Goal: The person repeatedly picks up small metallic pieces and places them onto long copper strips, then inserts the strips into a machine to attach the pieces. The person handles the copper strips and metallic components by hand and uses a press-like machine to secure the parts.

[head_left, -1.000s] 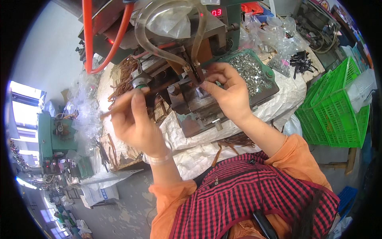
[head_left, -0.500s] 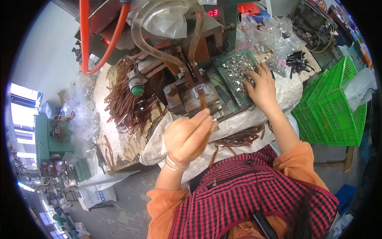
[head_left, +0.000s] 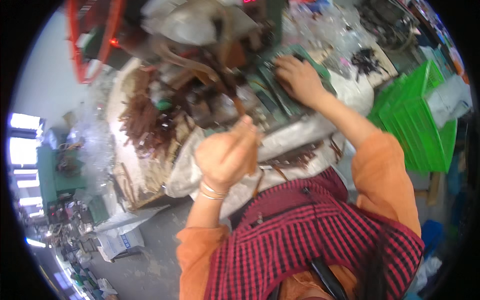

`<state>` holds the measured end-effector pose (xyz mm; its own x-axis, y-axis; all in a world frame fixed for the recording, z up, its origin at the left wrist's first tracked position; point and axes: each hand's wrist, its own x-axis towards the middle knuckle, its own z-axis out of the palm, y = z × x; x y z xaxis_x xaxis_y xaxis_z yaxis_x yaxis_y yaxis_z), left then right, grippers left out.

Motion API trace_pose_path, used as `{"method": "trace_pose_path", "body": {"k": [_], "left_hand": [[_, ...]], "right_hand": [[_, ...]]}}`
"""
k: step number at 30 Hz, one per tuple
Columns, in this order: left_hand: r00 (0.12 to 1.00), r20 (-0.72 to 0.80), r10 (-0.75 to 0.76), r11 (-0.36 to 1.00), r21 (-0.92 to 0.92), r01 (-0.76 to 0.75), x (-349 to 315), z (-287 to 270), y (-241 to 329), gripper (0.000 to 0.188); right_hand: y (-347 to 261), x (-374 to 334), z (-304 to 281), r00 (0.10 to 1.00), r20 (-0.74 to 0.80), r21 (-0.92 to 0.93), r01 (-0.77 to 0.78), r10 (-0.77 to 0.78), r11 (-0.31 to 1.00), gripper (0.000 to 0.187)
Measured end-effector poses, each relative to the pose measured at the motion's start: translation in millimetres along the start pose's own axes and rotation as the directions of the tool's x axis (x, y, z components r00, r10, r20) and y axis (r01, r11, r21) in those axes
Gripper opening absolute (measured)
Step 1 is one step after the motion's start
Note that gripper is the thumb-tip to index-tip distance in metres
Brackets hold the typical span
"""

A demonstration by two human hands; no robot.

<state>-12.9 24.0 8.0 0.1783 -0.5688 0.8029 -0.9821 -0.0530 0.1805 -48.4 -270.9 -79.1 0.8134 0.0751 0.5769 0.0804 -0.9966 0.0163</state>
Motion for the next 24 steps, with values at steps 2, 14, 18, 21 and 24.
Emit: {"method": "trace_pose_path", "body": {"k": [2,14,18,21,24], "left_hand": [[0.989,0.091,-0.12,0.989,0.094,0.111,-16,-8,13,0.022],[0.63,-0.42,-0.653,0.5,0.385,0.776,-120,-138,-99,0.019],[0.785,-0.04,-0.619,0.61,0.605,0.512,-70,-94,-122,0.013],[0.791,0.222,-0.57,0.662,0.695,0.282,-37,-55,-148,0.008],[0.623,0.262,-0.737,0.49,0.842,0.225,-59,-27,-174,0.006]], "right_hand": [[13,-2,1,0.998,-0.04,0.108,-0.035,0.039,0.994,0.012],[-7,-30,-41,0.835,0.016,0.449,-0.498,0.551,0.742,0.02],[-36,2,-37,0.786,0.076,0.644,-0.509,0.614,0.571,0.016],[-48,11,-29,0.732,0.121,0.74,-0.517,0.671,0.431,0.016],[-56,6,-33,0.724,0.126,0.756,-0.512,0.678,0.407,0.016]]}}
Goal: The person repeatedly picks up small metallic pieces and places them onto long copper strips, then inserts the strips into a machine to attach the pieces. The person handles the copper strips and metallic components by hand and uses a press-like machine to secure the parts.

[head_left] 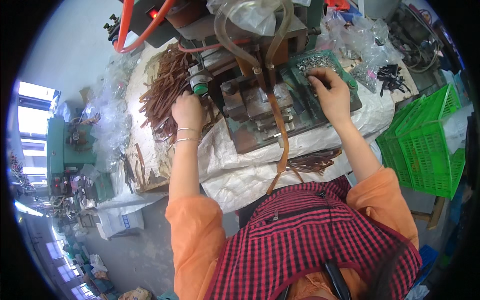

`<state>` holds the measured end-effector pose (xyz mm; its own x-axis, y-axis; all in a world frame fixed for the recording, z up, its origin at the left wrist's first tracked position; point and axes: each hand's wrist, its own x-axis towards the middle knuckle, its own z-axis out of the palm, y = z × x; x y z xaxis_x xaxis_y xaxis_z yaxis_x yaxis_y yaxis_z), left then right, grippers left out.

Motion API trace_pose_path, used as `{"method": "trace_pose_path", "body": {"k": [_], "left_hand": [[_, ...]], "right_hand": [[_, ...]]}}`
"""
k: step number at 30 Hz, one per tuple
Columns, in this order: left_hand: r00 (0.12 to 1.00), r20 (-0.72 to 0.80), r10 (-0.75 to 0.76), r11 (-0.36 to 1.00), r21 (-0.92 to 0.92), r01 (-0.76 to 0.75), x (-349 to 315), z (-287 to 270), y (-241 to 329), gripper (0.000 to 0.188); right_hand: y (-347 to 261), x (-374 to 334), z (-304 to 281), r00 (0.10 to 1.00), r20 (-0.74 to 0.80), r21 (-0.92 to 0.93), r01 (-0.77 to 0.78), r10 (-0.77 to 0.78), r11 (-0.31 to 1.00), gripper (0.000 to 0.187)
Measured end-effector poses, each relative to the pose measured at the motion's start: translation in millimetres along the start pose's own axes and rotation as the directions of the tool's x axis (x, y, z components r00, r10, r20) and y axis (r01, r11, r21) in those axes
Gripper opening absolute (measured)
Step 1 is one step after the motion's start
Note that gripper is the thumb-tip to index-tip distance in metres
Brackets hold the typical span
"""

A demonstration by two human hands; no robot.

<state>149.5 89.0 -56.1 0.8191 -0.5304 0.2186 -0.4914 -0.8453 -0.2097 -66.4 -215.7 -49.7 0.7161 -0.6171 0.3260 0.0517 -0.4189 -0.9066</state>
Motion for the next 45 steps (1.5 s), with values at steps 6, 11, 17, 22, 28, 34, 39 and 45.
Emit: {"method": "trace_pose_path", "body": {"k": [6,11,17,22,28,34,39,45], "left_hand": [[0.913,-0.408,-0.014,0.966,-0.241,-0.093,-38,11,-11,0.009],[0.833,-0.176,-0.525,0.273,-0.961,-0.031,-48,-50,10,0.018],[0.884,0.032,-0.467,-0.1,-0.995,-0.017,-64,-21,34,0.019],[0.791,-0.005,-0.612,-0.046,-0.998,-0.042,-89,-60,42,0.022],[0.688,-0.595,-0.415,0.113,-0.784,-0.611,-81,-161,79,0.007],[0.586,-0.794,0.161,0.452,-0.468,-0.759,-79,-136,110,0.024],[0.532,-0.801,0.276,0.447,-0.383,-0.808,-71,-117,122,0.025],[0.509,-0.82,0.262,0.446,-0.365,-0.817,-68,-112,123,0.026]], "right_hand": [[14,-45,-57,0.981,-0.184,-0.23,0.021,-0.065,0.973,0.014],[-39,-43,-46,0.996,0.025,-0.085,0.093,-0.091,0.992,0.017],[-61,-11,44,0.995,-0.018,0.391,0.095,-0.096,0.915,0.031],[-67,-21,58,0.999,-0.044,0.48,0.013,0.009,0.877,0.041],[-102,-22,55,0.98,0.101,0.603,-0.199,0.174,0.772,0.043],[-113,-32,16,0.974,0.207,0.355,0.01,-0.089,0.935,0.043],[4,5,-19,0.988,0.101,-0.684,0.155,-0.118,0.713,0.032],[50,3,-27,0.96,-0.039,-0.699,0.171,-0.276,0.694,0.016]]}}
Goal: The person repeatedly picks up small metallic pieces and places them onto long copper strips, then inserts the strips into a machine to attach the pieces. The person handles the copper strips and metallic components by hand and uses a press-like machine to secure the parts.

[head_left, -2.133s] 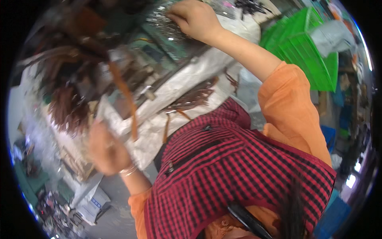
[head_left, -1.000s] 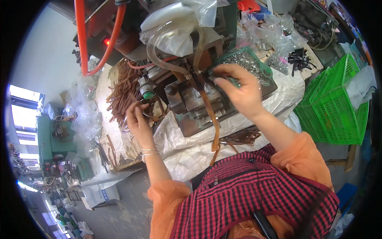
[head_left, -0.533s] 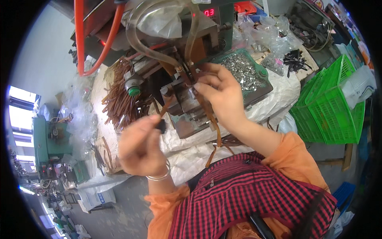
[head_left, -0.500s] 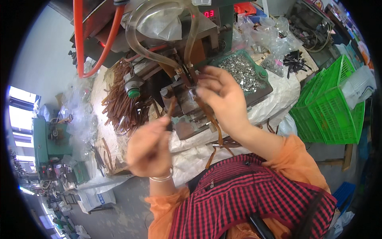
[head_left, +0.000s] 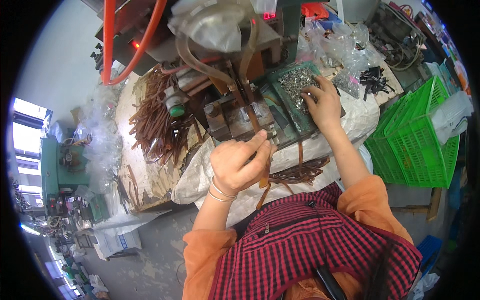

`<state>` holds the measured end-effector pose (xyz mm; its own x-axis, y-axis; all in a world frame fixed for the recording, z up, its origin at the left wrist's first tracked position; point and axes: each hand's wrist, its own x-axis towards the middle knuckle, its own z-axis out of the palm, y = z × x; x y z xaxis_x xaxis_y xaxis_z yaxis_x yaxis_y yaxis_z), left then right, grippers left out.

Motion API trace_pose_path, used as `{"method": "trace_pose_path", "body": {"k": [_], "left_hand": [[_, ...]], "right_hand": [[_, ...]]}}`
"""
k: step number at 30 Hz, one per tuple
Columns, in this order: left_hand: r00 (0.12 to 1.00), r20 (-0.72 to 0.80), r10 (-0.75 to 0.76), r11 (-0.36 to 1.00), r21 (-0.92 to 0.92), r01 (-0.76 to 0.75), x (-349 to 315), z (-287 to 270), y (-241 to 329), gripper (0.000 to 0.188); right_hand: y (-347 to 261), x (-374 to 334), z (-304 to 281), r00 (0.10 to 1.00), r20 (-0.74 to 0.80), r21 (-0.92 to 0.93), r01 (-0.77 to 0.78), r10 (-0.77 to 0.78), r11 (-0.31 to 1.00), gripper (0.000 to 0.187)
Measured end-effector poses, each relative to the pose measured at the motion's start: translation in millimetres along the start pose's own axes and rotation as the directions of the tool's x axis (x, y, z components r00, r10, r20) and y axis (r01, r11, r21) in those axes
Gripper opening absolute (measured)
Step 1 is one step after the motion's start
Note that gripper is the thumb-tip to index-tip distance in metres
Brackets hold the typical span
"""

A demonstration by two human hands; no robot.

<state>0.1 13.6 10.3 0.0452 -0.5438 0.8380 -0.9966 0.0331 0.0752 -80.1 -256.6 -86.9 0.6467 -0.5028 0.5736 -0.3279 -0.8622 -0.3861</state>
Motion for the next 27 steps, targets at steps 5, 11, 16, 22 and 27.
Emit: {"method": "trace_pose_path", "body": {"k": [5,11,16,22,27], "left_hand": [[0.996,0.016,-0.088,0.995,-0.037,0.089,-4,-2,8,0.028],[0.905,0.049,-0.423,0.904,0.085,0.419,-47,-40,43,0.034],[0.704,-0.489,-0.515,0.64,0.326,0.695,-57,-114,-34,0.019],[0.839,-0.027,-0.544,0.561,0.732,0.387,-61,-108,-135,0.006],[0.622,-0.001,-0.783,0.142,0.973,0.18,-93,-53,-176,0.014]], "right_hand": [[-33,28,11,0.976,-0.127,0.037,0.181,-0.175,0.983,0.012],[-29,23,11,0.976,0.028,0.074,0.212,-0.215,0.974,0.013],[-12,11,-7,0.994,-0.01,0.383,-0.094,0.105,0.919,0.015],[-45,19,-14,0.981,0.109,0.526,-0.193,0.16,0.828,0.018],[-34,5,-13,0.961,0.116,0.568,-0.271,0.251,0.777,0.016]]}}
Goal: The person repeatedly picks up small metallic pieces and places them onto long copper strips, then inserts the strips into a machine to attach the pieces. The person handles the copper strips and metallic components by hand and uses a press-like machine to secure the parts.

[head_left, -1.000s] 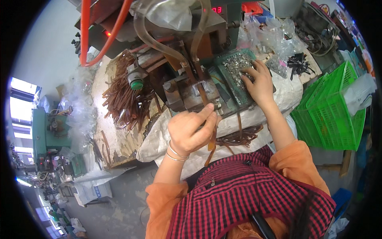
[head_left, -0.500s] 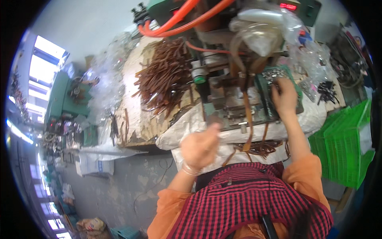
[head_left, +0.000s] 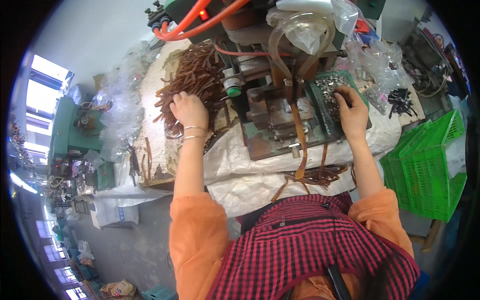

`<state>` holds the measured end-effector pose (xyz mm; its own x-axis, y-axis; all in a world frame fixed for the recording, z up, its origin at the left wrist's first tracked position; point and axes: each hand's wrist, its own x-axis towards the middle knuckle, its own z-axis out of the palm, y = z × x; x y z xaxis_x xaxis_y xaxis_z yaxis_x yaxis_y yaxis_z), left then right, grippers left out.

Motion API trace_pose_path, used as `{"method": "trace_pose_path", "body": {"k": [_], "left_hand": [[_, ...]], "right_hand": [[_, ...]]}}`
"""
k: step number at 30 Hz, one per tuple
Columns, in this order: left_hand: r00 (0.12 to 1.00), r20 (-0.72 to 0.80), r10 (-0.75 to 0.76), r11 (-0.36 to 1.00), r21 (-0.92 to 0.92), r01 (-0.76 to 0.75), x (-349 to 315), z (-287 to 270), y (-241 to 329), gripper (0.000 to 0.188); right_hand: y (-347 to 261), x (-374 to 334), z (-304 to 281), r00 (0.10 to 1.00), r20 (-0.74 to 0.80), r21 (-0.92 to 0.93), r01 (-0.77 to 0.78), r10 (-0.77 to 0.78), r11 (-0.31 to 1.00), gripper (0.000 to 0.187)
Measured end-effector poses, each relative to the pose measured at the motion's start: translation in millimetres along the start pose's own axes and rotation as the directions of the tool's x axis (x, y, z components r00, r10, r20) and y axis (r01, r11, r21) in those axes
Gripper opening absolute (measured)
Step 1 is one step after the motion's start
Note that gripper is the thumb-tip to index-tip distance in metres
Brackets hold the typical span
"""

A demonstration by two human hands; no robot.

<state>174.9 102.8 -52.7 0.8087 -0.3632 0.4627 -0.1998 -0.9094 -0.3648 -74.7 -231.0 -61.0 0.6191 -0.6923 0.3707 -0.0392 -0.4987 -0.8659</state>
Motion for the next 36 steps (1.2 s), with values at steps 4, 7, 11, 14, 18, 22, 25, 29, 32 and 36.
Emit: {"method": "trace_pose_path", "body": {"k": [4,7,11,14,18,22,25,29,32,36], "left_hand": [[0.999,-0.044,0.01,0.995,-0.099,-0.015,-11,0,-16,0.012],[0.985,-0.171,0.021,0.925,-0.371,-0.084,-27,-19,-31,0.006],[0.962,0.237,-0.135,0.592,-0.759,0.27,-38,-47,-27,0.01],[0.976,0.176,-0.126,0.254,-0.946,0.203,-52,-12,-22,0.021],[0.909,0.375,-0.183,-0.228,-0.916,0.331,-86,-32,8,0.032],[0.892,0.364,-0.269,-0.388,-0.888,0.246,-91,-93,31,0.031],[0.914,-0.075,-0.399,-0.3,-0.931,-0.207,-81,-134,27,0.016],[0.792,-0.557,-0.25,0.049,-0.824,-0.565,-76,-163,49,0.021],[0.726,-0.686,0.045,0.204,-0.705,-0.679,-79,-178,68,0.029],[0.592,-0.785,0.181,0.219,-0.555,-0.803,-77,-167,92,0.029]], "right_hand": [[13,-17,-30,0.996,-0.091,-0.045,0.001,-0.005,0.999,0.015],[9,-28,-48,0.993,-0.113,-0.039,-0.032,0.027,0.999,0.014],[-50,-22,-31,0.996,0.039,0.06,0.073,-0.075,0.996,0.014],[-92,-5,2,0.936,0.165,0.143,0.289,-0.31,0.947,0.016],[-97,-14,41,0.979,0.122,0.346,0.111,-0.162,0.932,0.023],[-94,-27,48,0.991,0.134,0.542,-0.092,0.022,0.835,0.03],[-99,-22,51,0.983,0.169,0.631,-0.158,0.065,0.76,0.035],[-123,-25,46,0.951,0.265,0.641,-0.295,0.157,0.709,0.041],[-129,-34,39,0.968,0.228,0.683,-0.239,0.11,0.691,0.045],[-122,-25,6,0.919,0.374,0.514,-0.09,-0.128,0.853,0.045]]}}
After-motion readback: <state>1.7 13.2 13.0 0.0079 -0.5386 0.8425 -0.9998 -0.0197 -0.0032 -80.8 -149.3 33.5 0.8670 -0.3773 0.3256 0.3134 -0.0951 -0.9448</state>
